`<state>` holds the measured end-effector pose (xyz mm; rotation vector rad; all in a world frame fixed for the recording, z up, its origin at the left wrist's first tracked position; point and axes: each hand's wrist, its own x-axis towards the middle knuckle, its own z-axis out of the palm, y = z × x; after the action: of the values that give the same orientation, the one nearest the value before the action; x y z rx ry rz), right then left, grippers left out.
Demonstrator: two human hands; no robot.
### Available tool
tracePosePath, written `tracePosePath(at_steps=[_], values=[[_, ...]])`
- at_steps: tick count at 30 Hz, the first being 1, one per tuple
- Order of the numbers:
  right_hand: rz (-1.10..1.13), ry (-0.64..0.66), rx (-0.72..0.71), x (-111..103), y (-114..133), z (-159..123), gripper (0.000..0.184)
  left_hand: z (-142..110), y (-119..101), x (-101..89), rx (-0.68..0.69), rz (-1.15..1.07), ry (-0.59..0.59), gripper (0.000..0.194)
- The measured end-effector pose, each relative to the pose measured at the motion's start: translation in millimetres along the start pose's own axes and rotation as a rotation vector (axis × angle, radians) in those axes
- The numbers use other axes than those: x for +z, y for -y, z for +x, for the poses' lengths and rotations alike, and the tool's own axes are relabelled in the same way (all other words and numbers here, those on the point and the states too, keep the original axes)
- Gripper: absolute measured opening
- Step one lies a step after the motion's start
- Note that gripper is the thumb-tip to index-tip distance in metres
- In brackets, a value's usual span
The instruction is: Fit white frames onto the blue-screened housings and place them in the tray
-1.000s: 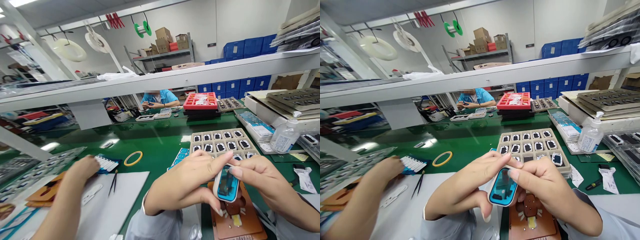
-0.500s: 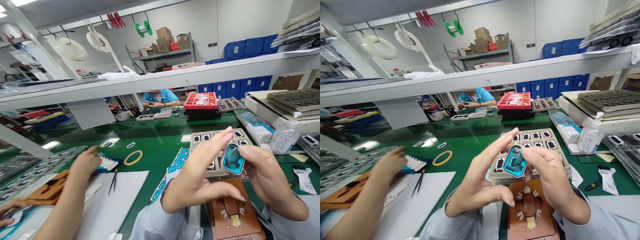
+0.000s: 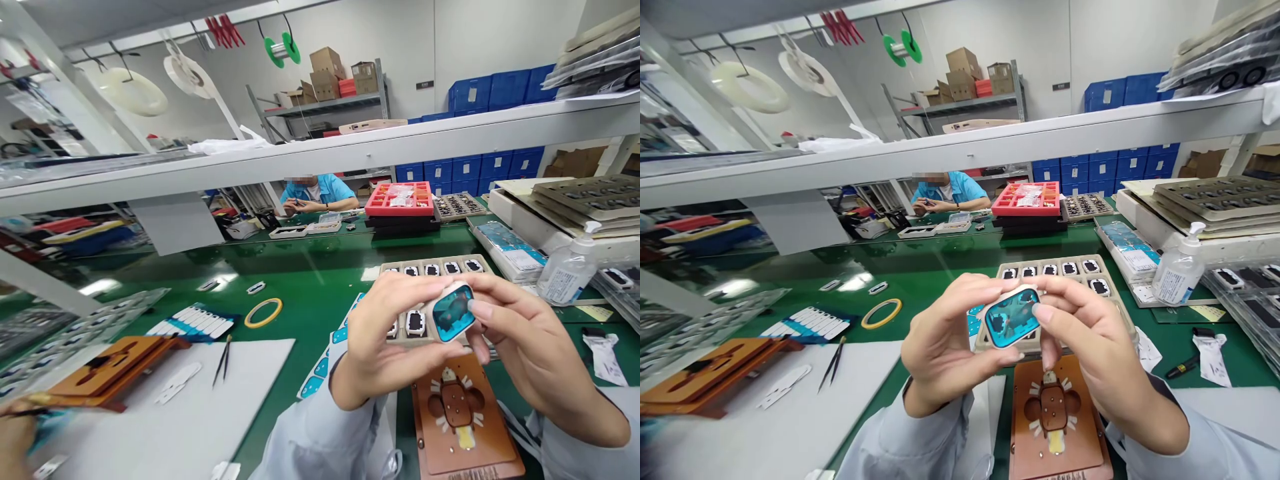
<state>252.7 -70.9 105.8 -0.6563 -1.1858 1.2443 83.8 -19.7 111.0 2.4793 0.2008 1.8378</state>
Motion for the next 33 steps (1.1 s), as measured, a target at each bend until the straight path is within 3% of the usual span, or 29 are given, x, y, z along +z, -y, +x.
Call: tracePosePath(at_steps=[7, 16, 33], values=[[0.046, 0.039, 0.062, 0.0, 2.1, -0.4, 0.015, 0.9, -1.0, -5.5, -0.033, -0.075, 0.111, 0.044], [0.119, 0.088, 0.15, 3.4, 3.5, -2.3, 0.019, 3.1, -7.3, -13.9, -0.213, -0.246, 0.23, 0.041], [0.047, 0.189, 0.284, 3.1, 2.9, -1.6, 0.036, 3.1, -4.7, -12.3, -0.23, -0.356, 0.414, 0.045]])
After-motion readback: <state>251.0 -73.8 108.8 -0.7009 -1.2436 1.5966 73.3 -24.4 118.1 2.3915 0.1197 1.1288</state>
